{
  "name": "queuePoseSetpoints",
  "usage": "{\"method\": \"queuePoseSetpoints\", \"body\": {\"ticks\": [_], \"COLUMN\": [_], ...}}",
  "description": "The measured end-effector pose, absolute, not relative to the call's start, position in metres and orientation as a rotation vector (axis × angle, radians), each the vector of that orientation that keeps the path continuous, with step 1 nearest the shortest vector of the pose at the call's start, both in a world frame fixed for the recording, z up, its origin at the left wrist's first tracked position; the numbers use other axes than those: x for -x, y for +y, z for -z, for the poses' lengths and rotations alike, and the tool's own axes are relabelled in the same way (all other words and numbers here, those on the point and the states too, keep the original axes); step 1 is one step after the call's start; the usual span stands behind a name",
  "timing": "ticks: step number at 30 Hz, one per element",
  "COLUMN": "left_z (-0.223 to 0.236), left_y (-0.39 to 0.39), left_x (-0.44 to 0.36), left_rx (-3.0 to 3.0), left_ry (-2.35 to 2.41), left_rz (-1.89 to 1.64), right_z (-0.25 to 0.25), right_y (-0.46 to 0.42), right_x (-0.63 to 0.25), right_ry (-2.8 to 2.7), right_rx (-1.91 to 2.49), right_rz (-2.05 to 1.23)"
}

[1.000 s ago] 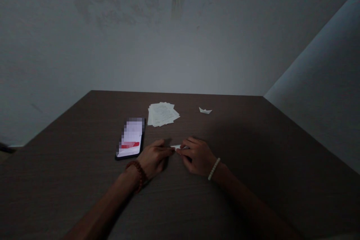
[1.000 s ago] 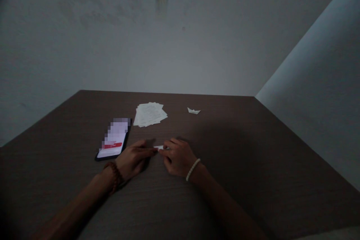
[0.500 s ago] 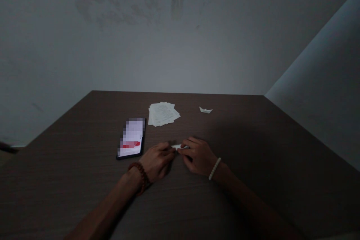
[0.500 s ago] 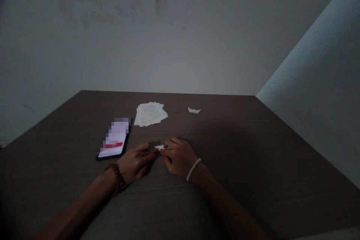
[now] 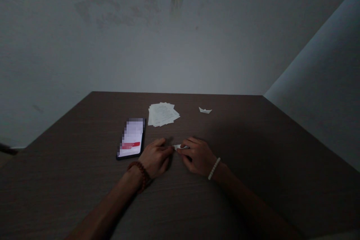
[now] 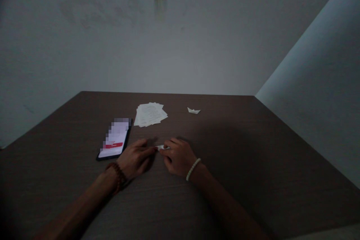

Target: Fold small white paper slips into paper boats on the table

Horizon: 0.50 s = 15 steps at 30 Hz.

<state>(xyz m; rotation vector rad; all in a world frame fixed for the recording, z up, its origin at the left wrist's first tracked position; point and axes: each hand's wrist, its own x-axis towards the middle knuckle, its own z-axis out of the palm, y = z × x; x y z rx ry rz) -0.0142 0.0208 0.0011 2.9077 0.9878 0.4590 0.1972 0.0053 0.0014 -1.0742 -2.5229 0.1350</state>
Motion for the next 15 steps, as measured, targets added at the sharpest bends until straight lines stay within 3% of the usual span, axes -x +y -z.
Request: {"method": "queuePoseSetpoints", "body": {"ticks": [15], "left_z": [0.0003], "left_y": [0.0201], "left_x": [0.0145], "left_rx": [-2.942], "left_ry": [1.038], "left_rz": [-0.481], "right_z": [-0.0001], "right_y": [0.0059], "right_x": [-0.1971], "right_ry": [-2.501], "right_rx": [1.074], "right_rz": [-0.131]}}
